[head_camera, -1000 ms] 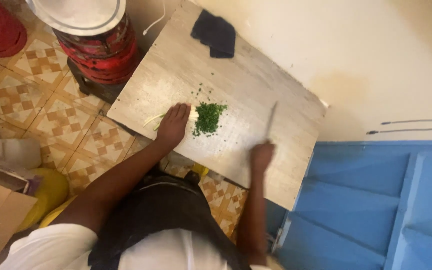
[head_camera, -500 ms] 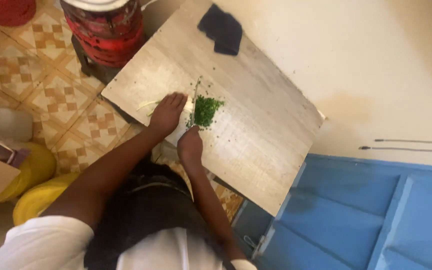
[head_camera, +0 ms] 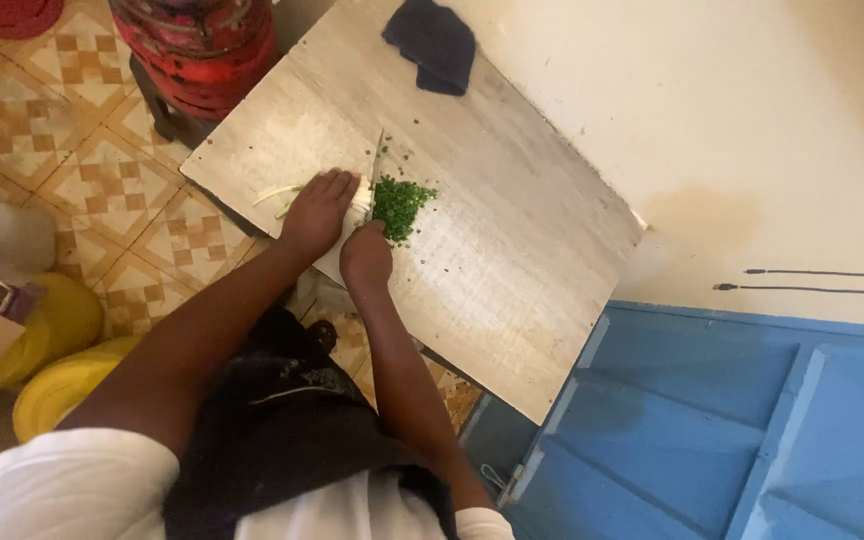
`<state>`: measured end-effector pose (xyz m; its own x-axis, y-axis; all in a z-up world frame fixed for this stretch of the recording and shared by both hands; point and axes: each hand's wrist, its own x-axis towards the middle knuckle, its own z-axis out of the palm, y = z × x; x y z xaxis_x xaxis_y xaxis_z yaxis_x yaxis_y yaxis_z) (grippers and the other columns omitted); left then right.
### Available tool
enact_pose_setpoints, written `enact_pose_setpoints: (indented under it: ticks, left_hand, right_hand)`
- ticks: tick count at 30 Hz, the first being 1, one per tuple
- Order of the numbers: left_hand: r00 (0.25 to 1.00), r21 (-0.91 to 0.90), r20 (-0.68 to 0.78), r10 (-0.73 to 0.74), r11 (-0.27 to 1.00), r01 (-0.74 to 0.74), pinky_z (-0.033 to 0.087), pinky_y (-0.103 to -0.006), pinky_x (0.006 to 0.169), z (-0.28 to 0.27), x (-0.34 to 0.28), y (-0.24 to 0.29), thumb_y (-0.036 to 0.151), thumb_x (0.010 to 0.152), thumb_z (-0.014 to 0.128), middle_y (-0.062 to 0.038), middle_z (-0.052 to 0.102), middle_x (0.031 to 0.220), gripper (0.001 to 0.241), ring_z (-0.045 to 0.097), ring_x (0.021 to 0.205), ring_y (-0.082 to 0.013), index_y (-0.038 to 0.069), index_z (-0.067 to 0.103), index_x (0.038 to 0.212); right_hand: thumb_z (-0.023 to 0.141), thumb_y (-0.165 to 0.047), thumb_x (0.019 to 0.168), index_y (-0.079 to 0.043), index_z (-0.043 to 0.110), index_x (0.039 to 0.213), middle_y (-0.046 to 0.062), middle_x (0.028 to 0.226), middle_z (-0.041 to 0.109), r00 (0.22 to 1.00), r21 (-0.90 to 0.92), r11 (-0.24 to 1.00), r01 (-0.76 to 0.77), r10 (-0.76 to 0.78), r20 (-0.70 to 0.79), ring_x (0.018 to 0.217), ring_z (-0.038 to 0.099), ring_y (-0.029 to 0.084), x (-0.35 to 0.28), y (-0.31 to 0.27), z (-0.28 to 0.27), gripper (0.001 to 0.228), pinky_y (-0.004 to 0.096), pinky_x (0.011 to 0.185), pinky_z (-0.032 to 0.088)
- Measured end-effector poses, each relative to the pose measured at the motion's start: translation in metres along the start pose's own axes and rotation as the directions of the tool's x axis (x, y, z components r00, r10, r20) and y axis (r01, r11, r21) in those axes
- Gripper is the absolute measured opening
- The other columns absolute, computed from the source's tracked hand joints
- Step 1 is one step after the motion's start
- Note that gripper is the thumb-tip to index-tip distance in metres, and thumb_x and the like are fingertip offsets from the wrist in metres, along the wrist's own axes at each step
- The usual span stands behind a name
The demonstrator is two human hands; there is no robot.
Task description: The person is using a kitchen knife to finely chop green herbs and garlic on a wooden surface.
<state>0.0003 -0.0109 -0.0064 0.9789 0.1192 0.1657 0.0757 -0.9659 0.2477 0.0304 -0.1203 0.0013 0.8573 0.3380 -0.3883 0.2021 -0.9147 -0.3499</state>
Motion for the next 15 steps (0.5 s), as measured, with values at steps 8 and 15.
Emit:
enact_pose_setpoints:
  ticks: [8, 15]
  left_hand:
    - [1.000, -0.031, -0.004, -0.011, 0.999, 0.011, 0.027, -0.0398, 0.108, 0.002, -0.003, 0.004, 0.011, 0.093, 0.043, -0.014, 0.046, 0.129, 0.040, 0.040, 0.124, -0.0293, 0.002, 0.043, 0.132]
    - [1.000, -0.104, -0.005, 0.017, 0.994, -0.018, 0.026, -0.0416, 0.108, 0.003, 0.005, -0.006, 0.011, 0.093, 0.042, -0.016, 0.044, 0.130, 0.040, 0.039, 0.124, -0.0308, 0.001, 0.042, 0.132]
  right_hand:
    - [0.036, -0.011, 0.089, 0.018, 0.026, 0.127, 0.030, 0.092, 0.060, 0.978, 0.044, 0.989, -0.138, 0.130, 0.163, 0.087, 0.063, 0.041, -0.068, -0.003, -0.030, 0.048, 0.050, 0.067, 0.053]
    - [0.024, -0.023, 0.093, 0.012, 0.025, 0.130, 0.030, 0.102, 0.058, 0.958, 0.159, 0.952, -0.263, 0.238, 0.162, 0.101, 0.057, 0.042, -0.060, -0.025, -0.060, 0.050, 0.054, 0.082, 0.046]
